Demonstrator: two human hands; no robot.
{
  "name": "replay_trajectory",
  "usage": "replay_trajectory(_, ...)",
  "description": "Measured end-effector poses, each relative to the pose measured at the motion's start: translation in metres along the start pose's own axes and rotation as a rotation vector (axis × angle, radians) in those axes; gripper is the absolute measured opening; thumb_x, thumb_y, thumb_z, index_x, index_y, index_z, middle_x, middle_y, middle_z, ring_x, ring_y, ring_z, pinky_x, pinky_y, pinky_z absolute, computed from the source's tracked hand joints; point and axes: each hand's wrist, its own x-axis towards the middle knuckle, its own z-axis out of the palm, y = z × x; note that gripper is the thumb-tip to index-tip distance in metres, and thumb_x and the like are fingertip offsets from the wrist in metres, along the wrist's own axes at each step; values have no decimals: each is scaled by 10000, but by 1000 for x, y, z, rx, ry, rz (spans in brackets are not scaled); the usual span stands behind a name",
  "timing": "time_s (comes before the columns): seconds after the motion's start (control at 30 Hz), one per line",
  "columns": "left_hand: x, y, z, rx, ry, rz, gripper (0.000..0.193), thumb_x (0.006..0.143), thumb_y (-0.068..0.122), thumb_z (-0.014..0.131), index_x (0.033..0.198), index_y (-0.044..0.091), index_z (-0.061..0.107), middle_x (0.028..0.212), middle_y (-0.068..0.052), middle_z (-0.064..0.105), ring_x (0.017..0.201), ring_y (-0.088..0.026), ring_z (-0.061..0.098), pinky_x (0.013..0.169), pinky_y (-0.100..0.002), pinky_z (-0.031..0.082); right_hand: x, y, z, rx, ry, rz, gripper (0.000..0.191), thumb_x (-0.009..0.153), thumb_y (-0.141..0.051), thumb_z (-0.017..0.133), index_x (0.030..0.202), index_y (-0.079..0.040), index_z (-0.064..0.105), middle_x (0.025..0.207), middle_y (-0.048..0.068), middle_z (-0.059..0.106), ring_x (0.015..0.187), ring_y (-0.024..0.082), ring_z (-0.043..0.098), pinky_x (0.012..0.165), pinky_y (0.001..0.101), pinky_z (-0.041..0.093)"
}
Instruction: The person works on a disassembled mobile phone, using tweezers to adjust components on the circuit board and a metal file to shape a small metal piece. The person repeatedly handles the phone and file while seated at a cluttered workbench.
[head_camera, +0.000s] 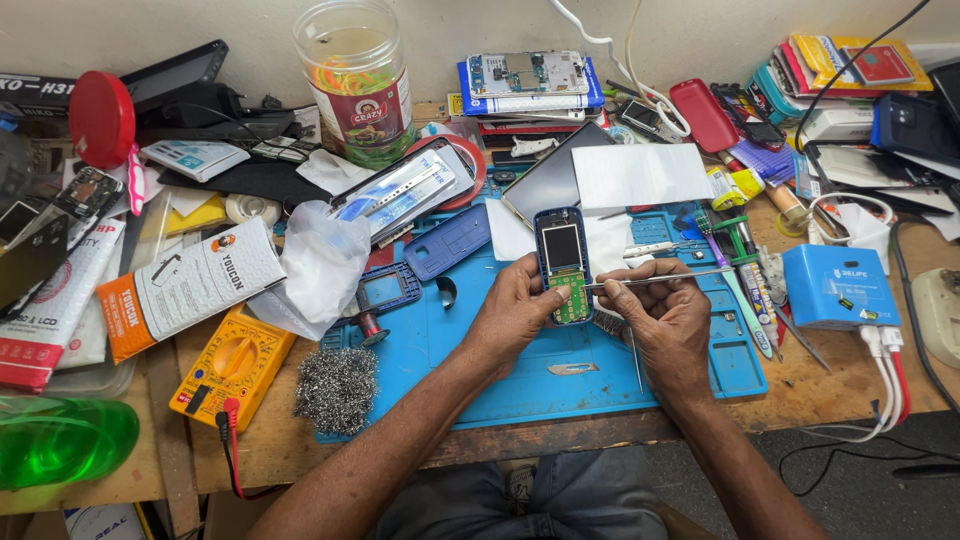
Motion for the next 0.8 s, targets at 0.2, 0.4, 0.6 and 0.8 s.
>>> replay_trajectory(0.2,0,1,1,21,6,-15,329,948,32,584,1273,-11,554,1028,-145,736,930,-153,728,790,-328,636,0,0,0,-11,-4,6,190,954,-2,667,1090,-54,545,1032,193,757,939,211,773,827,314,667)
replay_trajectory(0.4,0,1,1,23,7,-14,323,953,42,580,1271,-9,550,1025,-141,737,933,-148,730,798,-327,635,0,2,-1,3,-7,-3,199,953,3,670,1092,-58,542,1041,191,753,951,209,770,833,312,666)
replay_trajectory(0.6,0,0,1,27,-4,0,312,955,31,579,1262,-22,565,1002,-145,741,913,-151,729,780,-322,634,-1,3,-3,-28,-11,-10,198,954,-2,670,1097,-60,547,1031,186,760,940,206,774,820,306,667)
replay_trajectory(0.8,0,-1,1,39,1,-9,324,949,35,585,1269,-8,563,992,-143,742,905,-144,727,764,-321,633,-1,3,-4,-54,-12,-10,196,952,-7,667,1098,-65,549,1030,182,765,942,205,777,819,308,670)
